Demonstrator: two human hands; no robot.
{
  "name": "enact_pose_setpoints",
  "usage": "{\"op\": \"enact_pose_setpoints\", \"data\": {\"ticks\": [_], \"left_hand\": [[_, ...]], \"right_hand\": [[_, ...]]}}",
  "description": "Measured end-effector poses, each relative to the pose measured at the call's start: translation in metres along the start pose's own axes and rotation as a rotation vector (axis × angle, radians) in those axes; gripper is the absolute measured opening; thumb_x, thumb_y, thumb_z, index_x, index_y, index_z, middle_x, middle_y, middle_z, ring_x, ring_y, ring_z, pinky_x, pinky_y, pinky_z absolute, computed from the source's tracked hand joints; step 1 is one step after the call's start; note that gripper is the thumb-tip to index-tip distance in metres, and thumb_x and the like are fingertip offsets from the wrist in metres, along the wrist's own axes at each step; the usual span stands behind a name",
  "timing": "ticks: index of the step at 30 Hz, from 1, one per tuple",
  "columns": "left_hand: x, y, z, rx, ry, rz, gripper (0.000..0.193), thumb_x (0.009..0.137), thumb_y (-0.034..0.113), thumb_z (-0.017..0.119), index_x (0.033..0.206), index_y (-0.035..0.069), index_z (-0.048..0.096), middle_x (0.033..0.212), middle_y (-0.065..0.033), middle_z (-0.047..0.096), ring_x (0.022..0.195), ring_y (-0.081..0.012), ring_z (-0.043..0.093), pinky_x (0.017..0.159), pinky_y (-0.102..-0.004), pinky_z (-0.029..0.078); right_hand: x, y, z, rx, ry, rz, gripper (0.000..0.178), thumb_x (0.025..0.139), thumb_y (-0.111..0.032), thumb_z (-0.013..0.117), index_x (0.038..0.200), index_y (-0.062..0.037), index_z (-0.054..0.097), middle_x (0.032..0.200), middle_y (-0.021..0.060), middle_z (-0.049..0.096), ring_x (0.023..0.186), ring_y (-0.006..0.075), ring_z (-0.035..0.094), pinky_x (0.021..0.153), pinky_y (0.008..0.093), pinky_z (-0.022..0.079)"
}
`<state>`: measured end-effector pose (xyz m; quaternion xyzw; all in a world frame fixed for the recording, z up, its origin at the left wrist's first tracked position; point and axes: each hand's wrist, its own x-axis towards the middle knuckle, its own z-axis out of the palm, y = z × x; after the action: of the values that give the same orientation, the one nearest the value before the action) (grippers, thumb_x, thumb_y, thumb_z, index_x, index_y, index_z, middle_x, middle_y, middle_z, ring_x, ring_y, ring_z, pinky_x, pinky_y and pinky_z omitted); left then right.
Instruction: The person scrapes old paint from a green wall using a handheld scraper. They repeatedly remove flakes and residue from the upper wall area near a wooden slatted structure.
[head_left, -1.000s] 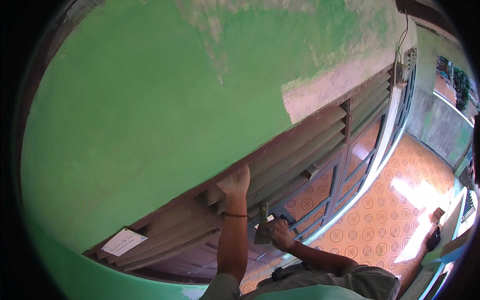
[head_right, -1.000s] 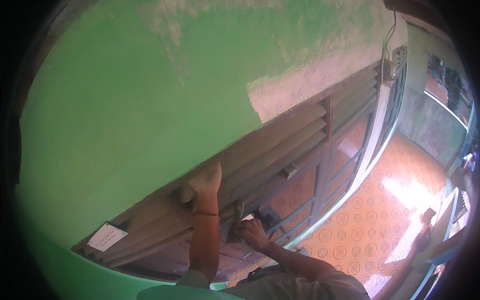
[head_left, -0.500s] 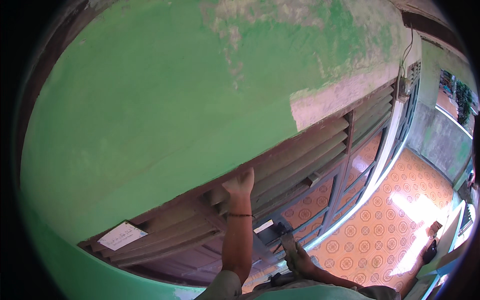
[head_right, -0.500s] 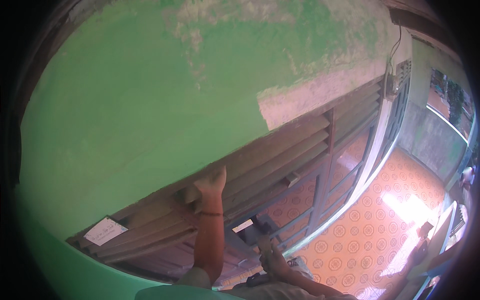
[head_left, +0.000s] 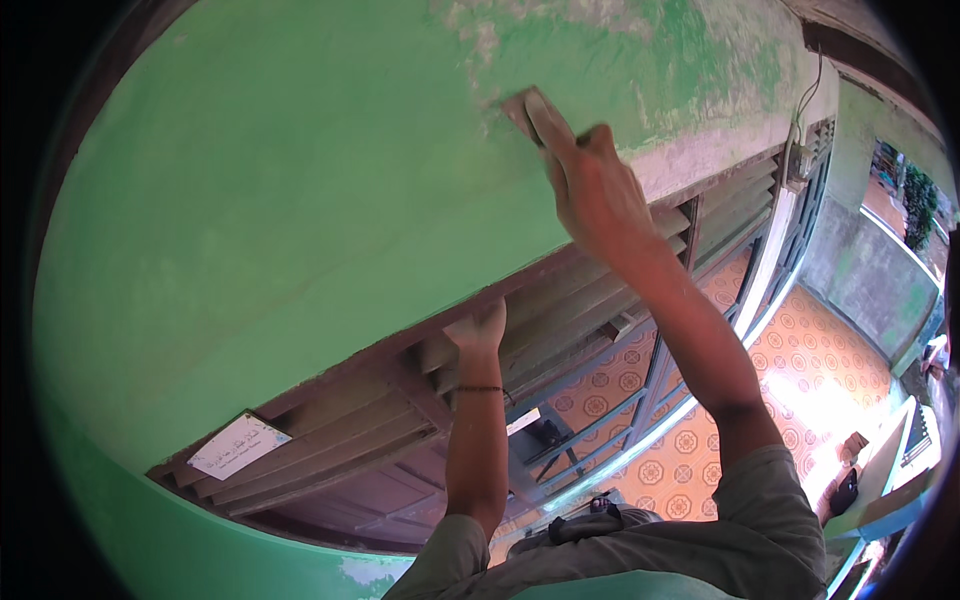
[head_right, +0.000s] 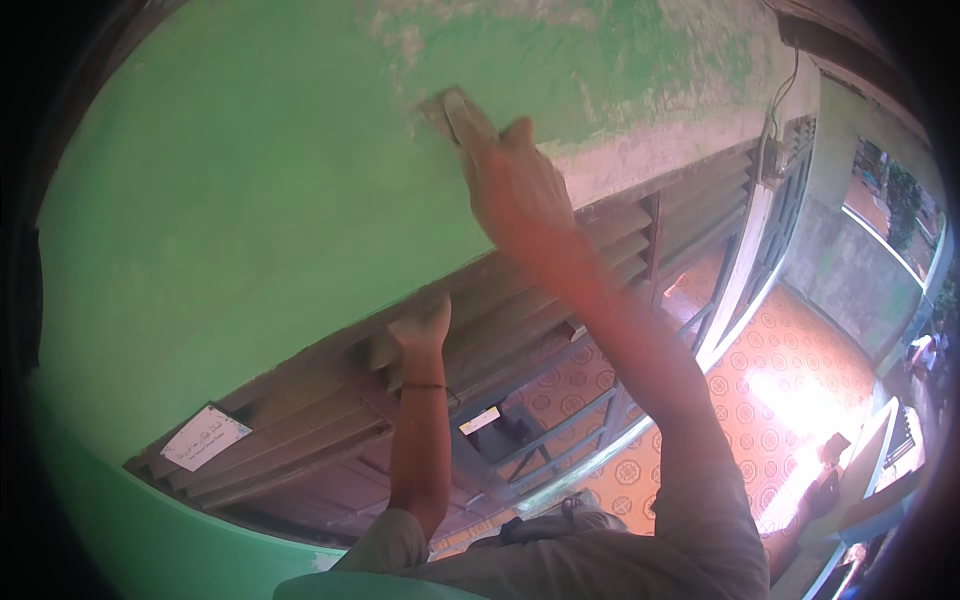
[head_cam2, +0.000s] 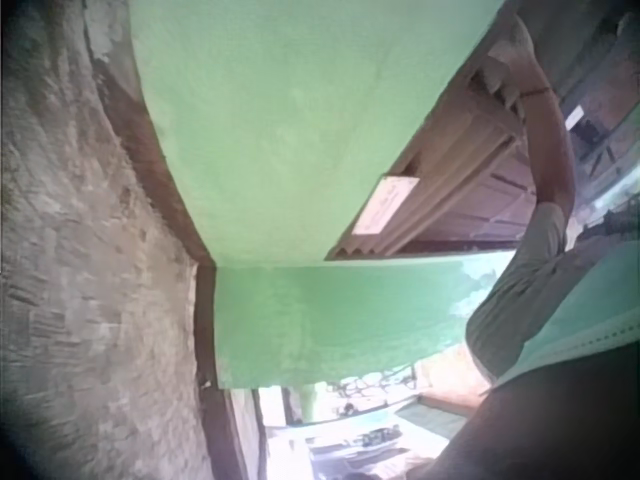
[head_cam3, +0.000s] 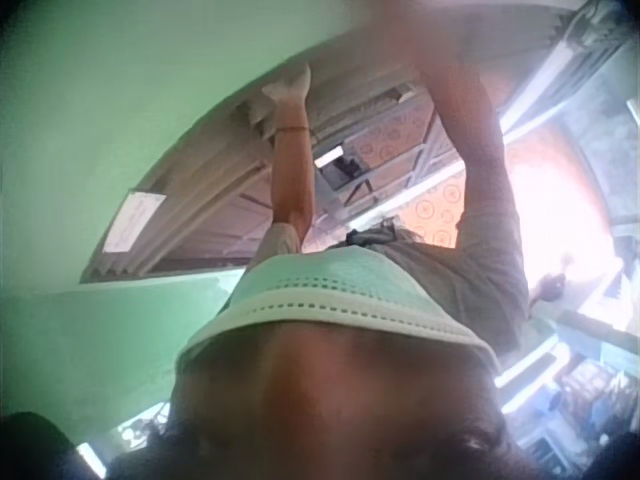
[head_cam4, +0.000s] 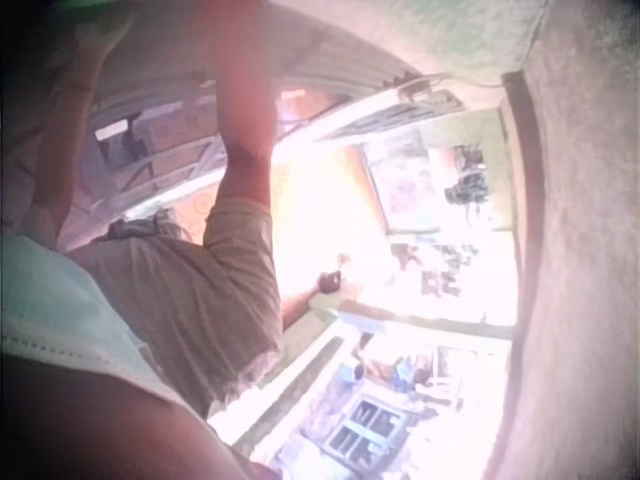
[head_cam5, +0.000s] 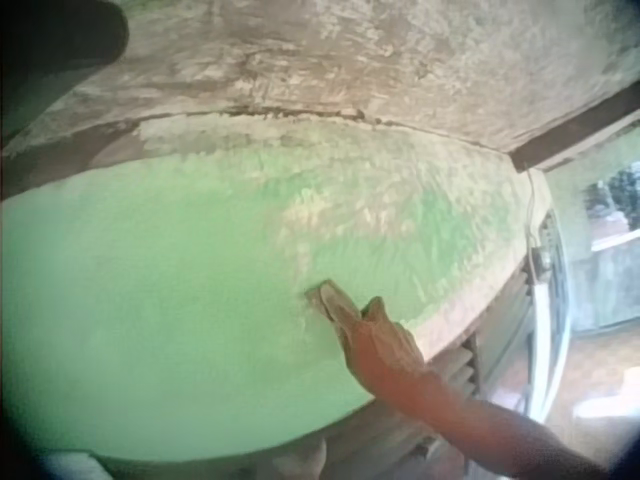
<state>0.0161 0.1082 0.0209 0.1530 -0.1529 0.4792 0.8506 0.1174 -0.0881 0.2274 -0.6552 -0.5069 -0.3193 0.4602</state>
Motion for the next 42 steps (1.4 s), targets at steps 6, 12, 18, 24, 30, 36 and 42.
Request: {"op": "enact_pose_setpoints", "data": {"ticks": [6,12,18,24,30,36,42], "left_hand": [[0.002,0.003,0.001,-0.036,-0.064,-0.031,0.057,0.096,0.049,0.063,0.139,0.011,0.059,0.142,-0.0054,0.061,0.135,-0.0255,0.053,0.117,-0.0467,0.039],[-0.002,0.002,0.004,-0.057,-0.073,-0.05,0.054,0.096,0.045,0.067,0.137,0.011,0.06,0.139,-0.0043,0.063,0.132,-0.0236,0.056,0.116,-0.0452,0.042],[-0.003,0.003,0.008,-0.043,-0.081,-0.06,0.049,0.098,0.043,0.066,0.135,0.011,0.061,0.137,-0.004,0.065,0.13,-0.0219,0.058,0.113,-0.0426,0.045],[-0.002,0.004,0.008,-0.058,-0.068,-0.059,0.05,0.097,0.043,0.066,0.134,0.01,0.062,0.137,-0.0045,0.065,0.128,-0.0226,0.059,0.112,-0.0431,0.046],[0.0,0.004,0.006,-0.047,-0.072,-0.059,0.05,0.096,0.044,0.068,0.133,0.01,0.063,0.136,-0.0049,0.066,0.126,-0.0237,0.061,0.11,-0.0439,0.048],[-0.001,0.004,0.005,-0.092,-0.07,-0.069,0.05,0.096,0.042,0.068,0.133,0.009,0.063,0.136,-0.0054,0.066,0.126,-0.0239,0.061,0.11,-0.044,0.049],[0.002,0.005,0.001,-0.119,-0.04,-0.075,0.05,0.103,0.042,0.055,0.14,0.008,0.057,0.146,-0.0093,0.058,0.135,-0.0281,0.053,0.116,-0.0465,0.041]], "right_hand": [[0.082,-0.043,-0.009,-0.113,0.043,-0.01,0.044,0.107,-0.019,0.045,0.148,-0.0341,0.048,0.094,0.0304,0.058,0.084,0.0497,0.066,0.071,0.0544,0.056],[0.092,-0.057,-0.013,-0.299,0.049,0.1,0.041,0.107,-0.023,0.043,0.147,-0.0315,0.048,0.099,0.0339,0.059,0.085,0.0506,0.066,0.072,0.0553,0.057],[0.089,-0.054,-0.011,-0.211,0.036,-0.055,0.044,0.104,-0.005,0.038,0.147,-0.0078,0.048,0.15,0.0242,0.05,0.112,0.0492,0.065,0.09,0.0488,0.059],[0.09,-0.053,-0.013,-0.126,0.094,-0.169,0.043,0.106,-0.007,0.035,0.147,-0.0073,0.047,0.147,0.0253,0.052,0.112,0.0479,0.066,0.093,0.0501,0.058],[0.091,-0.058,-0.019,-0.188,0.119,-0.14,0.043,0.107,-0.009,0.035,0.148,-0.0066,0.046,0.14,0.0363,0.053,0.111,0.047,0.066,0.093,0.0493,0.057],[0.095,-0.064,-0.026,-0.099,-0.095,0.057,0.043,0.108,-0.012,0.035,0.149,-0.0074,0.048,0.139,0.0386,0.052,0.11,0.0469,0.067,0.095,0.0498,0.056],[0.123,-0.058,-0.018,-0.133,0.135,0.005,0.042,0.106,-0.013,0.038,0.145,-0.0086,0.052,0.13,0.0354,0.059,0.104,0.0455,0.068,0.091,0.0518,0.056]]}}
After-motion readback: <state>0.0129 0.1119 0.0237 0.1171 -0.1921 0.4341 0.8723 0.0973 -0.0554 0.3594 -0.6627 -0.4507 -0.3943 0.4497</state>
